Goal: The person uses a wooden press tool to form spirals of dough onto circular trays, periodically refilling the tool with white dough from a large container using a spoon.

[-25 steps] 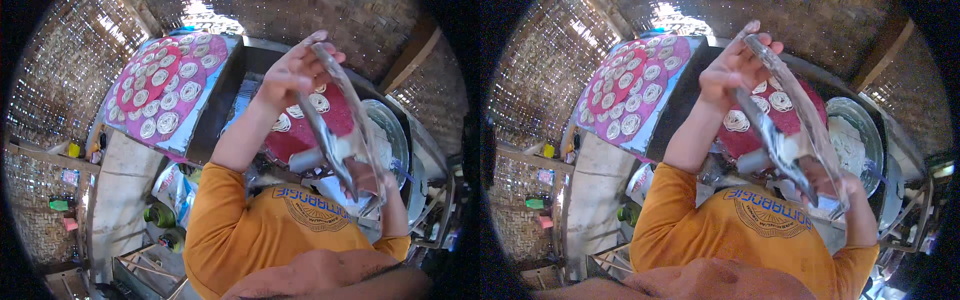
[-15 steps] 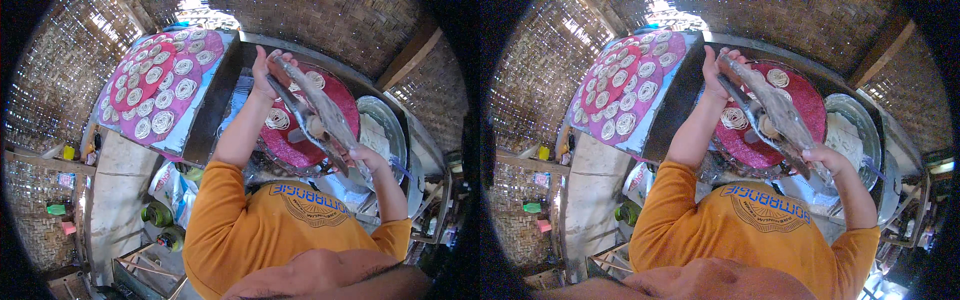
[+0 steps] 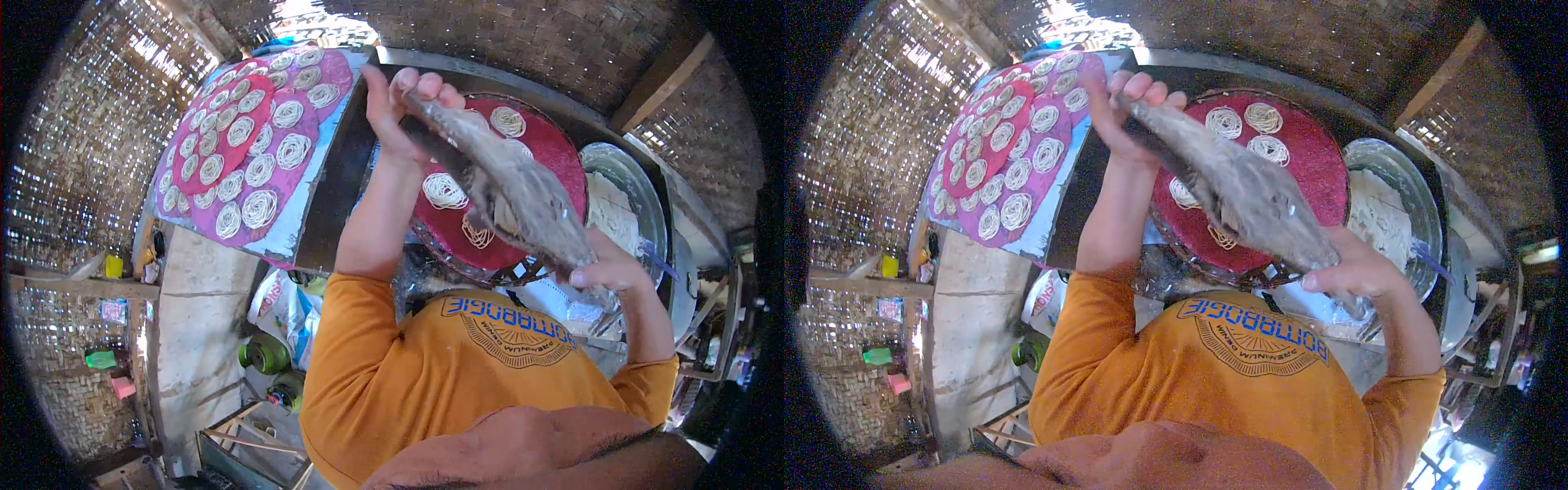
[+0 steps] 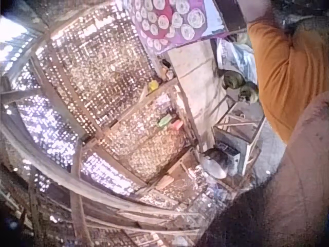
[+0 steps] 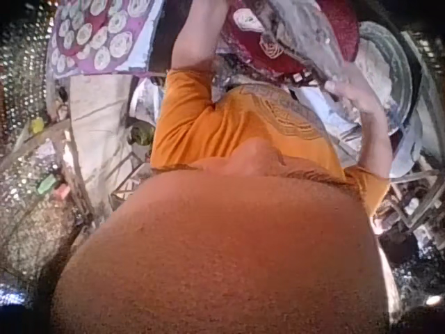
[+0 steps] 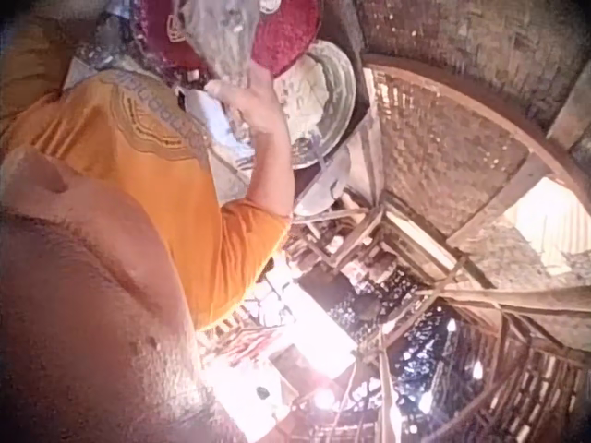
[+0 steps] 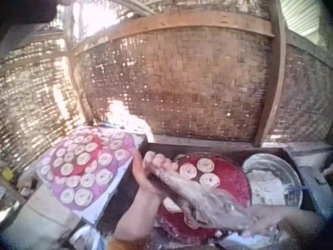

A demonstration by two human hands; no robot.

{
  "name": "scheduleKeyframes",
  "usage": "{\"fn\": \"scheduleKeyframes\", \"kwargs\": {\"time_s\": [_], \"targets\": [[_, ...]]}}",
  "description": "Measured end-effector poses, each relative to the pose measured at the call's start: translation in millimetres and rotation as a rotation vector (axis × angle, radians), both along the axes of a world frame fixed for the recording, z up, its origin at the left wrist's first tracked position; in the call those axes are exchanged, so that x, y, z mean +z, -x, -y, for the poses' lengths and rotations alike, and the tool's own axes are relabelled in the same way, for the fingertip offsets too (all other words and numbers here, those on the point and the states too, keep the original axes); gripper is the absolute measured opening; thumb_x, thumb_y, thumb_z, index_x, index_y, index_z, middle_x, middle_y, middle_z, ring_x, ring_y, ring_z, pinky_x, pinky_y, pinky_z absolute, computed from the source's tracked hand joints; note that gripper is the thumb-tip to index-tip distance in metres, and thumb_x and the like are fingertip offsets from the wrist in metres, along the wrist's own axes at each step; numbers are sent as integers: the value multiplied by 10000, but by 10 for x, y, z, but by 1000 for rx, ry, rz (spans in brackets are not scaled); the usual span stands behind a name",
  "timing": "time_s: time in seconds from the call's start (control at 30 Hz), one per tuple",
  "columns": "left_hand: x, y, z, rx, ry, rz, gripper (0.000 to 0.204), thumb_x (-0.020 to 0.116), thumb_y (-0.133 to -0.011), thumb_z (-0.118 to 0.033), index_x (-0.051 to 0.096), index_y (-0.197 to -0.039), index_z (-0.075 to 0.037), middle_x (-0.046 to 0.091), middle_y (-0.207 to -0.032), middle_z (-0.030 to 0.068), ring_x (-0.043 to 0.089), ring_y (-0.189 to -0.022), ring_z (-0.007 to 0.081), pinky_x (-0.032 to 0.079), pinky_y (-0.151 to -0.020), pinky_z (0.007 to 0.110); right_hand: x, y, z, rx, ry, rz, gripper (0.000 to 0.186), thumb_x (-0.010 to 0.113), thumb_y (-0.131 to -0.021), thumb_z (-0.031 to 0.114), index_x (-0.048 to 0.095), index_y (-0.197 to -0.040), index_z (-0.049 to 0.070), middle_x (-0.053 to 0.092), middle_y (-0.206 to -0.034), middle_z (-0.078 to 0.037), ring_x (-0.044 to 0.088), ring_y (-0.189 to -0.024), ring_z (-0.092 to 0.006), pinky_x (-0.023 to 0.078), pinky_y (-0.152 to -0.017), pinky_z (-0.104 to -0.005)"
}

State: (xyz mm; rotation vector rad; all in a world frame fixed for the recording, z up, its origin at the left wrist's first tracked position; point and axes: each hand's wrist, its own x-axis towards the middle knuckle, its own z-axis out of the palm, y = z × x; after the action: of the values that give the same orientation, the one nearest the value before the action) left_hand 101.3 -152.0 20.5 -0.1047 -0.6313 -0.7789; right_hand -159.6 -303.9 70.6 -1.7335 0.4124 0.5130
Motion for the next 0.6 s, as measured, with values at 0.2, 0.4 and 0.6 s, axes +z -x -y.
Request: {"fn": "scheduleKeyframes", "kwargs": {"time_s": [0.2,0.4,0.6], "targets": [[-49,199,78,-120,192,136,529,308,-823,-571,609,-739,-145,611,-790,67,554,-805,262,441,-702,400,164,174,39,14,42,38,726,713,-505,338,497,-1098,-20,566,-969,-61,489,-897,-128,367,-811,-265],[150,4,-63,16,192,259,485,303,-836,-553,587,-748,-169,601,-767,5,539,-711,180,342,-682,341,218,-15,-75,23,127,151,662,734,-515,219,502,-1079,-38,571,-957,-54,499,-873,-114,378,-812,-258],[117,190,-190,-17,140,301,517,287,-829,-573,587,-742,-161,609,-793,24,531,-711,181,332,-672,329,61,122,-70,52,40,183,681,743,-514,271,503,-1071,-39,573,-952,-57,502,-880,-120,382,-812,-264]]}}
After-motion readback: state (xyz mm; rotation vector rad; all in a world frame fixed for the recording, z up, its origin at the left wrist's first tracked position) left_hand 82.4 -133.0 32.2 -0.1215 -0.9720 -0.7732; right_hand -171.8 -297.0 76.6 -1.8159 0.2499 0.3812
